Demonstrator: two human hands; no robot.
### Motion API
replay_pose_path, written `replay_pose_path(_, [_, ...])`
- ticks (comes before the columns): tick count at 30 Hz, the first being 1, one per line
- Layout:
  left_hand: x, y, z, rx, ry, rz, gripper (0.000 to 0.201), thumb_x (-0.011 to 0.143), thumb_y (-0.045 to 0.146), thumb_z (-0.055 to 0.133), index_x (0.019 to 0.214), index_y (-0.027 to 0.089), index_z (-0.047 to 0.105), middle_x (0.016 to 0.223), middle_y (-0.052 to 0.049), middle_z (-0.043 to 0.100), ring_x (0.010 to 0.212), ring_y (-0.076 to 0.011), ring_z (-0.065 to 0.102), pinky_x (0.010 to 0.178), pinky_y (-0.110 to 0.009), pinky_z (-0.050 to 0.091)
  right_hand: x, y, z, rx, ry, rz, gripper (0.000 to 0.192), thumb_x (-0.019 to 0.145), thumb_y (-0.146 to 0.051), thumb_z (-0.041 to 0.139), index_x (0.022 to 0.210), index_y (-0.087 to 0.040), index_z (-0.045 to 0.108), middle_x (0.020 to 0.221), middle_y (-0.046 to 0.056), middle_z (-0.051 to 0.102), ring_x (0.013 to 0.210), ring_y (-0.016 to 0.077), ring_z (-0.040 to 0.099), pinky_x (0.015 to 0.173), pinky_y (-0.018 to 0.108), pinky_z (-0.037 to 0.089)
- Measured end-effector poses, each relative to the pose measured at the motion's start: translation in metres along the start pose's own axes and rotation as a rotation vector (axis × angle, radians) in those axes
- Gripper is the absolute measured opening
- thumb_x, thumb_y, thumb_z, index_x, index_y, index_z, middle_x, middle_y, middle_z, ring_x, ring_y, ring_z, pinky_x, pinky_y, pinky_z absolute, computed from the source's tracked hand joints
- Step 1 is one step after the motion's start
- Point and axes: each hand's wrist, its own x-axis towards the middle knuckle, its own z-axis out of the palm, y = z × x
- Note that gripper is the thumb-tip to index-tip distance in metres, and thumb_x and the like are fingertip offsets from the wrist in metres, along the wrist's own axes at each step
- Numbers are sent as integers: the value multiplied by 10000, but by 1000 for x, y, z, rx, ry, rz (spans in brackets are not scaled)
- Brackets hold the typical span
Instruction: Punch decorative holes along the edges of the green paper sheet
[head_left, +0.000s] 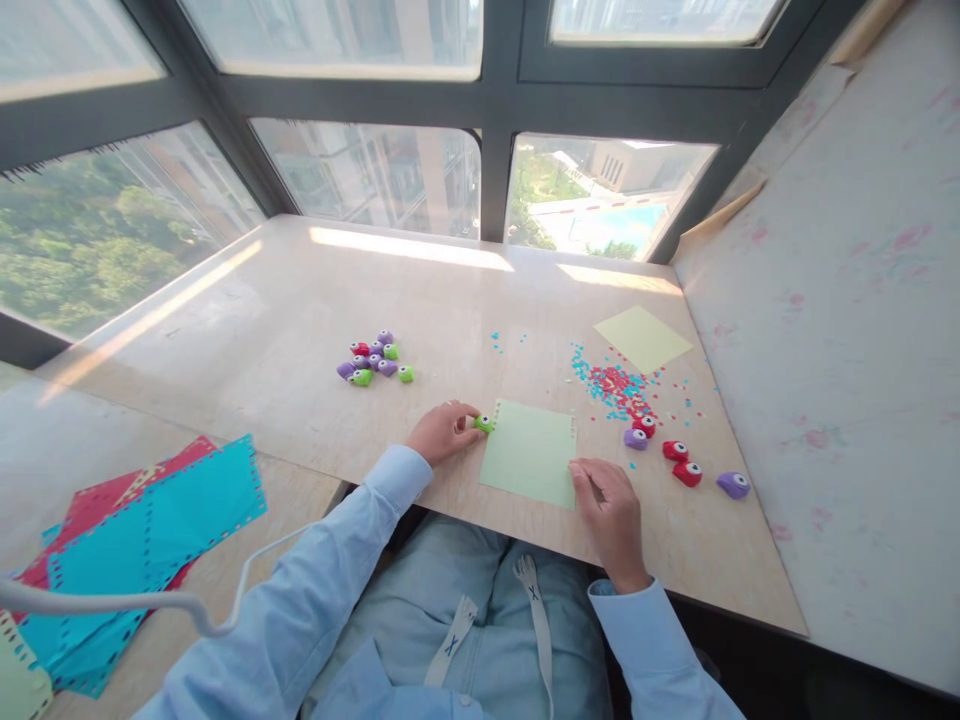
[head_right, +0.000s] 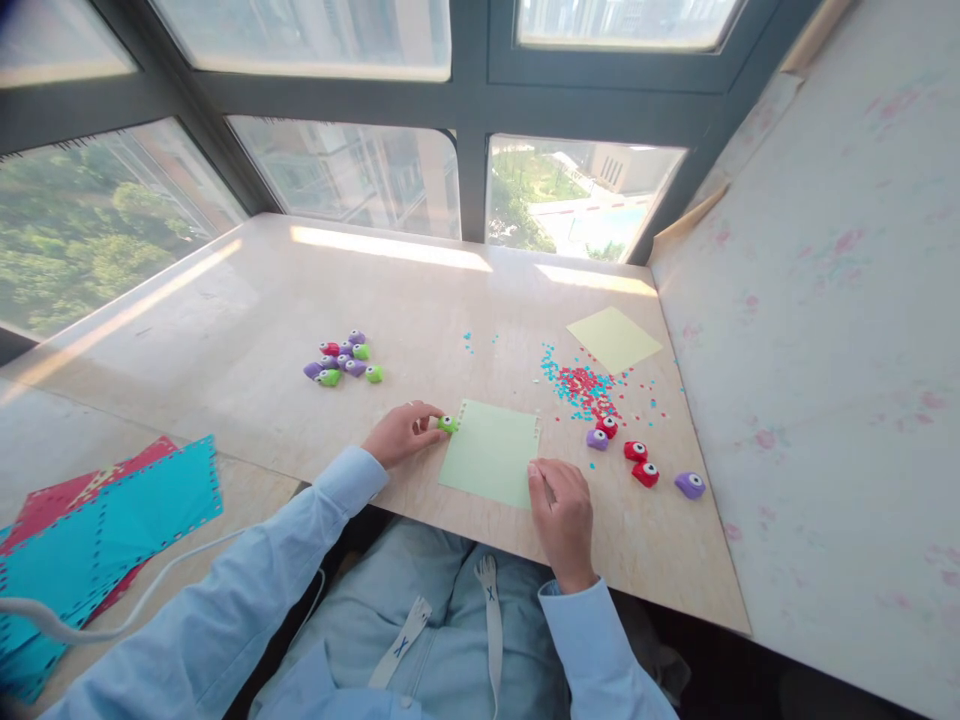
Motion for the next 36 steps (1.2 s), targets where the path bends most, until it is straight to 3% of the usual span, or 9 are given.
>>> replay_pose_path(7, [-13, 5, -3, -157, 256, -38, 308, 809, 406, 651, 990, 157, 651, 852, -32, 622, 580, -91, 473, 538, -221, 405, 1, -1, 0, 57, 18, 55, 241, 940, -366, 554, 867, -190, 701, 906, 81, 725, 886, 231, 638, 845, 410, 496])
replay_pose_path(11, [-22, 32, 7, -184, 449, 66, 241, 802, 370, 679, 917, 167, 624, 838, -8, 602, 517, -64, 457, 522, -222, 406, -1, -12, -5, 174, 87, 199, 281, 933, -418, 554, 893, -184, 705, 950, 98, 718, 932, 239, 638, 874, 415, 496])
replay_pose_path(14, [-30, 59, 29, -106, 488, 151, 207, 813, 347, 693, 893, 173, 616, 865, -5, 609, 497, -53, 479, 545, -232, 421, -1, -30, -6, 346, 62, 356, 316, 920, -467, 569, 972, -185, 701, 1010, 103, 715, 931, 233, 652, 818, 383, 520])
replay_pose_path(17, [-37, 78, 57, -13, 476, 200, 198, 832, 353, 695, 909, 187, 620, 880, -10, 640, 500, -65, 496, 539, -234, 414, 2, -51, -5, 593, -11, 474, 389, 897, -513, 592, 1097, -188, 665, 1066, 109, 710, 857, 214, 673, 666, 327, 542])
replay_pose_path(21, [-38, 90, 84, 61, 469, 273, 170, 868, 351, 664, 925, 193, 636, 852, -20, 652, 537, -95, 526, 530, -237, 407, 9, -64, -2, 667, 2, 582, 460, 794, -535, 709, 1074, -172, 673, 986, 105, 729, 842, 223, 690, 685, 341, 575])
replay_pose_path(29, [-26, 97, 101, 66, 477, 385, 87, 860, 233, 628, 930, 183, 642, 853, -52, 643, 721, -177, 620, 644, -286, 487, 13, -52, -2, 609, 89, 609, 456, 729, -501, 774, 1022, -172, 656, 1006, 111, 730, 919, 240, 698, 802, 376, 577])
replay_pose_path(33, [-25, 99, 110, -81, 366, 414, 213, 844, 157, 611, 1052, 183, 647, 959, -72, 650, 834, -187, 638, 733, -301, 525, 15, -47, -3, 588, 128, 630, 484, 701, -482, 803, 1027, -171, 628, 989, 108, 728, 901, 241, 703, 785, 370, 581])
replay_pose_path(36, [-22, 98, 110, -275, 240, 352, 242, 836, 168, 620, 1072, 197, 665, 1020, -70, 626, 779, -144, 628, 707, -278, 534, 18, -40, -8, 558, 133, 623, 474, 691, -488, 806, 997, -170, 631, 956, 99, 726, 867, 241, 702, 751, 367, 584])
